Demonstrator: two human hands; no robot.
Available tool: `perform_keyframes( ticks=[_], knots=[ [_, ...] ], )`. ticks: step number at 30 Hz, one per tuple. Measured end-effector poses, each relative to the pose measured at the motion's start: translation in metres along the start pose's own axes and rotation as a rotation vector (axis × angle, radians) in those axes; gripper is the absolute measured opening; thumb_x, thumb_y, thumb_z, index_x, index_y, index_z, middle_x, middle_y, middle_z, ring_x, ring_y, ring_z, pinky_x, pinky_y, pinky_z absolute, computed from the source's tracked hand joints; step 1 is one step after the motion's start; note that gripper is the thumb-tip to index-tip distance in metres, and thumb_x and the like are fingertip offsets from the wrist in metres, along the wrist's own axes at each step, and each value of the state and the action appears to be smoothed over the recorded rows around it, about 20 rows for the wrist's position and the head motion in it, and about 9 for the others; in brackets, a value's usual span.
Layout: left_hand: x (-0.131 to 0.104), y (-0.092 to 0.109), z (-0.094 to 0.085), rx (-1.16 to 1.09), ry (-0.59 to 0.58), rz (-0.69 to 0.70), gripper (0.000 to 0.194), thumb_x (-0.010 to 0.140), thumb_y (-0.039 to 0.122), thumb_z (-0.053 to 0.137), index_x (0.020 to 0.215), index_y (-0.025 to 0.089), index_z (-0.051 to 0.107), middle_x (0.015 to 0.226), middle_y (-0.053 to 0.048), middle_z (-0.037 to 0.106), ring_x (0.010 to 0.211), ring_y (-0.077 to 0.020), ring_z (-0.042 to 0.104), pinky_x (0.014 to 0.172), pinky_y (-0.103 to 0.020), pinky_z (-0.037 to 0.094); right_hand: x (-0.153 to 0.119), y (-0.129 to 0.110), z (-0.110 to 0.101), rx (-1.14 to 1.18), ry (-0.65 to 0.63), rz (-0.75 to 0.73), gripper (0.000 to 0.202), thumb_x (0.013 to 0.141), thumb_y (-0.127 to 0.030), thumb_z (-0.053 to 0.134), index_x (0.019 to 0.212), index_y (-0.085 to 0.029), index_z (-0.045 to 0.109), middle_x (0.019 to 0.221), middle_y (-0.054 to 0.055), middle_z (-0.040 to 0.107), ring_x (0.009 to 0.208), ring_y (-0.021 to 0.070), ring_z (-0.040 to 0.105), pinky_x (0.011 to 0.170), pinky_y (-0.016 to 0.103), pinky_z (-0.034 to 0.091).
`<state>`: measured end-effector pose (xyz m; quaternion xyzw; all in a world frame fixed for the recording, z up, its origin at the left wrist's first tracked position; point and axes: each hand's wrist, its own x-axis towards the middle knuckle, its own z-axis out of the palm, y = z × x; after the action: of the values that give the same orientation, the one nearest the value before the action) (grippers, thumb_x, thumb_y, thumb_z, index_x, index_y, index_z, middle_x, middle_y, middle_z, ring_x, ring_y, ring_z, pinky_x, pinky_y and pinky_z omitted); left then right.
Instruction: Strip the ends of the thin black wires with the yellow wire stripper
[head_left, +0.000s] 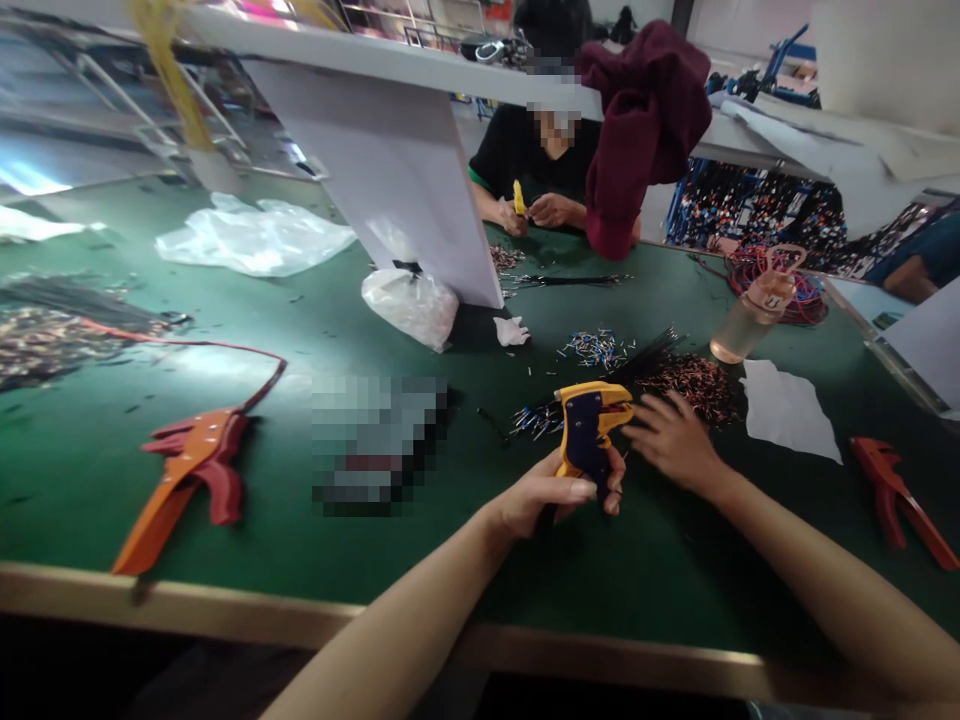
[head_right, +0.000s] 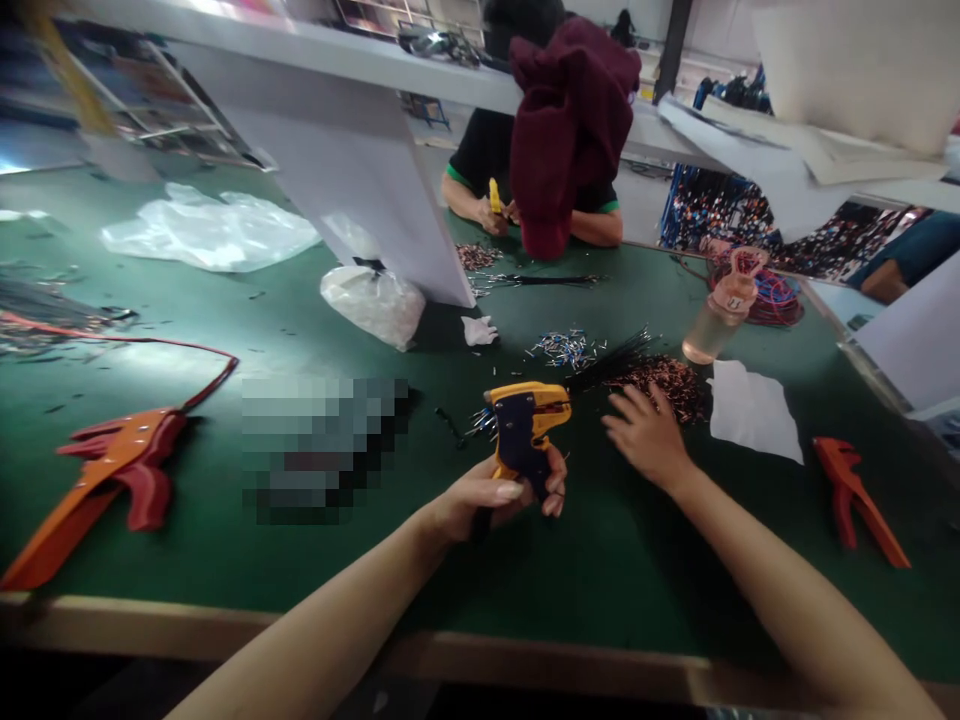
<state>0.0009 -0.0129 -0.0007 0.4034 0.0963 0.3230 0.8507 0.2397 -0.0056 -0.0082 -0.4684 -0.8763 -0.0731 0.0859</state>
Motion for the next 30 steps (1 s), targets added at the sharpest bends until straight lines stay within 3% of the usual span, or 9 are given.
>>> perform_keyframes(
  ticks=[3,6,8,12,16,19,24,26,30],
  knots=[
    [0.002,0.0,0.002,-0.004,0.03,0.014,0.044,0.067,0.038,0.082,0.101,0.012,0.069,0.085,-0.005,0.061,0.072,-0.0176,0.062,0.072,-0.033,0.05,-0.021,0.033,-0.009,-0.126,0.131,0.233,0.023,0.095,-0.02,0.058,0.106,-0.025,0.078,0.135,0.01,0.067,0.131,0.0329,0.055,0.112,0.06,0.032],
    [0.006,-0.001,0.002,-0.025,0.095,0.054,0.042,0.068,0.035,0.082,0.101,0.013,0.069,0.085,-0.005,0.061,0.073,-0.0175,0.063,0.072,-0.032,0.05,-0.038,0.042,-0.016,-0.068,0.278,0.246,0.023,0.097,-0.024,0.055,0.107,-0.025,0.076,0.12,0.009,0.075,0.114,0.0294,0.065,0.105,0.053,0.039],
    [0.008,-0.002,0.0,-0.059,0.129,0.062,0.041,0.067,0.033,0.083,0.101,0.013,0.069,0.085,-0.004,0.062,0.073,-0.0175,0.064,0.073,-0.033,0.051,-0.04,0.032,-0.014,0.038,0.314,0.169,0.024,0.098,-0.028,0.056,0.115,-0.026,0.074,0.109,0.008,0.078,0.102,0.0262,0.068,0.098,0.047,0.044],
    [0.009,-0.001,-0.003,-0.087,0.21,0.089,0.039,0.067,0.03,0.082,0.099,0.013,0.07,0.089,-0.005,0.066,0.074,-0.0178,0.066,0.075,-0.033,0.052,-0.028,-0.001,-0.009,0.27,0.241,-0.13,0.04,0.092,-0.036,0.067,0.131,-0.026,0.065,0.103,0.008,0.078,0.095,0.0235,0.069,0.093,0.042,0.048],
    [0.009,0.001,-0.005,-0.051,0.276,0.13,0.036,0.068,0.029,0.08,0.1,0.013,0.072,0.093,-0.009,0.071,0.074,-0.0187,0.067,0.073,-0.033,0.051,-0.016,-0.021,-0.019,0.537,0.281,-0.302,0.039,0.092,-0.044,0.066,0.128,-0.028,0.067,0.1,0.007,0.079,0.088,0.021,0.07,0.086,0.039,0.052],
    [0.011,0.001,-0.008,-0.028,0.294,0.14,0.041,0.068,0.032,0.081,0.103,0.013,0.073,0.097,-0.01,0.072,0.074,-0.0194,0.068,0.073,-0.034,0.051,-0.014,-0.028,-0.031,0.798,0.355,-0.118,0.026,0.097,-0.038,0.059,0.116,-0.028,0.073,0.094,0.006,0.079,0.084,0.0202,0.071,0.078,0.037,0.055],
    [0.011,-0.002,-0.009,0.004,0.304,0.106,0.049,0.067,0.031,0.083,0.111,0.013,0.072,0.1,-0.012,0.074,0.076,-0.0198,0.068,0.073,-0.034,0.051,-0.008,-0.038,-0.026,1.134,0.487,0.503,0.023,0.093,-0.039,0.061,0.091,-0.025,0.079,0.09,0.007,0.079,0.076,0.0204,0.074,0.072,0.037,0.06],
    [0.01,-0.004,-0.007,0.004,0.302,0.093,0.05,0.067,0.031,0.083,0.113,0.014,0.072,0.101,-0.013,0.074,0.076,-0.0202,0.068,0.073,-0.034,0.051,-0.005,-0.041,-0.019,1.177,0.488,0.534,0.015,0.085,-0.037,0.071,0.085,-0.025,0.079,0.09,0.006,0.08,0.077,0.0211,0.074,0.073,0.037,0.061],
    [0.008,-0.007,0.0,0.005,0.281,0.057,0.052,0.067,0.03,0.083,0.114,0.012,0.071,0.093,-0.012,0.075,0.076,-0.0216,0.068,0.074,-0.035,0.05,-0.006,-0.04,-0.014,1.15,0.487,0.376,0.006,0.081,-0.03,0.075,0.078,-0.026,0.079,0.081,0.005,0.079,0.078,0.022,0.074,0.072,0.037,0.061]
  ],
)
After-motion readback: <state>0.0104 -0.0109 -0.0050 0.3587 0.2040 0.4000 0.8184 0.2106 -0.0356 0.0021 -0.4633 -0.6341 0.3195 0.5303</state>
